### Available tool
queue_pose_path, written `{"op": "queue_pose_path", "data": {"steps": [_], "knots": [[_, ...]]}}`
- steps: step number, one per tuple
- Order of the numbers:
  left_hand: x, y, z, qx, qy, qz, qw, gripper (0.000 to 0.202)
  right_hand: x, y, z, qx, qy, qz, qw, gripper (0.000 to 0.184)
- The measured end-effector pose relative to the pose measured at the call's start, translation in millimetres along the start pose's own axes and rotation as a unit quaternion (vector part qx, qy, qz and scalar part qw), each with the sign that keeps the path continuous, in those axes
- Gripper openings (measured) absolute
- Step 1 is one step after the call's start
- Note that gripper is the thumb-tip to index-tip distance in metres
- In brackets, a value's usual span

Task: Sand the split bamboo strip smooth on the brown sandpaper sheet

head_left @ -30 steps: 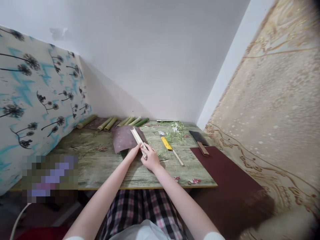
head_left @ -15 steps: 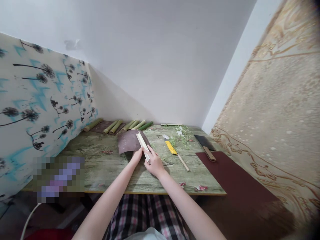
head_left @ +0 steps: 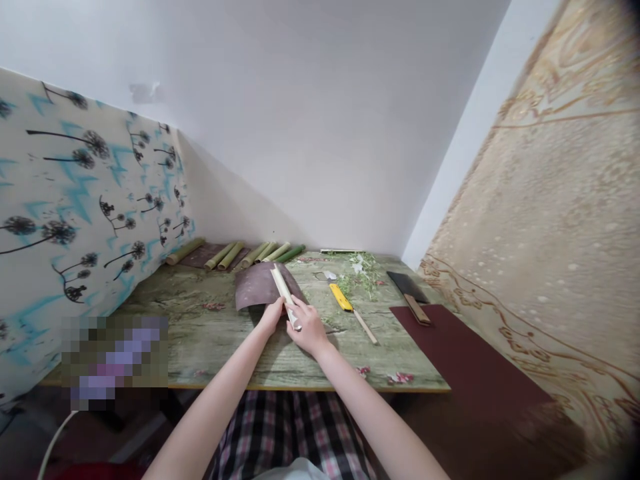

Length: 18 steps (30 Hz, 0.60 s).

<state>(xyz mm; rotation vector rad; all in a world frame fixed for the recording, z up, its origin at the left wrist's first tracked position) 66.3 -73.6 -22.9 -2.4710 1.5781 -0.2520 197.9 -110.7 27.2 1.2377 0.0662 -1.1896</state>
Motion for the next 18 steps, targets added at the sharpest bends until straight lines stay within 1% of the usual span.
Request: {"op": "queue_pose_path", "data": {"steps": [2, 4, 6, 8, 10, 13, 18], "knots": [[1, -3.5, -2, 0.066, 0.011, 0.015, 0.998, 0.017, 0, 0, -1, 0.0, -0.006, -0.003, 1.0, 0.046], [3, -8.6, -5, 0.126, 0.031, 0.06, 0.99, 0.017, 0, -1, -3, -0.006, -0.015, -0.006, 1.0, 0.047], [4, -12.2, -7, 0.148, 0.056, 0.088, 0.984, 0.018, 0, -3, -4, -0.012, -0.02, -0.008, 1.0, 0.048], [5, -13.1, -8, 0.145, 0.071, 0.08, 0.984, 0.017, 1, -4, -5, -0.017, -0.021, -0.011, 1.0, 0.049], [5, -13.1, -8, 0.144, 0.071, 0.063, 0.985, 0.014, 1, -4, -5, -0.019, -0.022, -0.011, 1.0, 0.049], [4, -13.1, -6, 0.152, 0.065, 0.056, 0.985, 0.012, 1, -4, -4, -0.018, -0.024, -0.008, 1.0, 0.049], [1, -11.5, 1, 0.131, 0.07, 0.03, 0.988, 0.013, 1, -4, -2, -0.006, -0.012, 0.002, 1.0, 0.048]]}}
Point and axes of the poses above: each hand's wrist, its own x-axis away from the middle knuckle, its own y-axis out of the back of the hand, z = x × y, the point moved 3 cm from there along -x, towards the middle knuckle, and after that the axes turned 10 degrees about -y, right-handed, at the moved point
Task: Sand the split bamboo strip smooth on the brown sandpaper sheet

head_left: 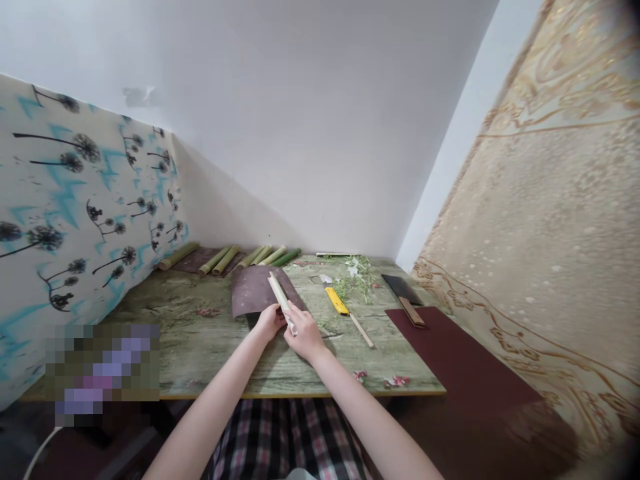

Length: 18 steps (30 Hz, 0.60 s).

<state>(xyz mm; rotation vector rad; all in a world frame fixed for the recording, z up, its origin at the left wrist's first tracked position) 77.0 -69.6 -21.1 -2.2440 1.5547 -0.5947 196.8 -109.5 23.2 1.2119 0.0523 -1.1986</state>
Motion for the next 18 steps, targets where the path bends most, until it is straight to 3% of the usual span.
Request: {"op": "queue_pose_path", "data": {"steps": [11, 18], "knots": [[0, 0.3, 0, -0.049, -0.065, 0.022, 0.996, 0.016, 0, -1, 0, 0.021, -0.002, 0.001, 1.0, 0.052], [-5, 11.6, -1, -0.159, -0.091, -0.049, 0.982, 0.032, 0, -2, 2, 0.022, 0.031, 0.015, 0.999, 0.058]]}}
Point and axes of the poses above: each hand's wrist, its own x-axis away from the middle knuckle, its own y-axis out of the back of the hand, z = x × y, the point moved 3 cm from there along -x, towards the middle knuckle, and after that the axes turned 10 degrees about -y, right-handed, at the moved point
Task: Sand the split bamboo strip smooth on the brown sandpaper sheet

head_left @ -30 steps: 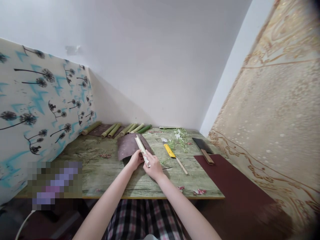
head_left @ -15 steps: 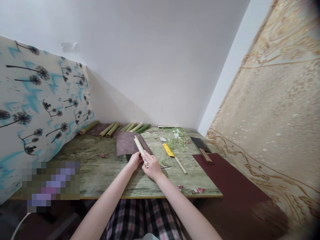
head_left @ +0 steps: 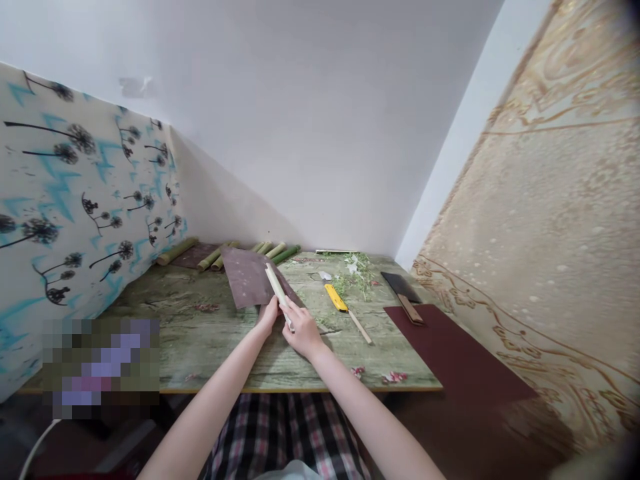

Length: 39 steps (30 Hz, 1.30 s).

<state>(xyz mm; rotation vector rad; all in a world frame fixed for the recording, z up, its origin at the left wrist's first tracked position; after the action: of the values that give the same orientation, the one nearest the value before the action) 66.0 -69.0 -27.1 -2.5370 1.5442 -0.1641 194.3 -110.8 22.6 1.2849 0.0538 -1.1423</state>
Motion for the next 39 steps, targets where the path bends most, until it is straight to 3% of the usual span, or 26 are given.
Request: {"op": "queue_pose_path", "data": {"steps": [8, 15, 19, 22, 29, 34, 39], "knots": [[3, -6.2, -2, 0.066, 0.007, 0.048, 0.997, 0.032, -2, 3, -2, 0.004, -0.03, -0.004, 1.0, 0.063], [-1, -1.0, -4, 0.106, -0.012, 0.011, 0.994, 0.028, -1, 6, 1, -0.003, -0.037, -0.006, 0.999, 0.055], [-2, -4.0, -1, 0.122, 0.001, 0.045, 0.991, 0.026, -2, 4, -4, -0.001, -0.054, -0.012, 0.998, 0.057], [-2, -5.7, 1, 0.099, 0.011, 0.058, 0.993, 0.028, -1, 3, -9, 0.002, -0.087, -0.027, 0.996, 0.055], [-6, 3.0, 1, -0.03, -0.007, -0.011, 0.999, 0.036, 0, -1, -7, 0.034, -0.08, -0.009, 0.996, 0.052], [3, 2.1, -5, -0.167, -0.028, 0.013, 0.985, 0.043, 0, -2, -9, 0.073, -0.109, -0.008, 0.991, 0.056], [4, 5.4, -11, -0.229, -0.062, -0.015, 0.971, 0.046, 0, 0, -3, 0.107, -0.092, 0.028, 0.99, 0.055]]}}
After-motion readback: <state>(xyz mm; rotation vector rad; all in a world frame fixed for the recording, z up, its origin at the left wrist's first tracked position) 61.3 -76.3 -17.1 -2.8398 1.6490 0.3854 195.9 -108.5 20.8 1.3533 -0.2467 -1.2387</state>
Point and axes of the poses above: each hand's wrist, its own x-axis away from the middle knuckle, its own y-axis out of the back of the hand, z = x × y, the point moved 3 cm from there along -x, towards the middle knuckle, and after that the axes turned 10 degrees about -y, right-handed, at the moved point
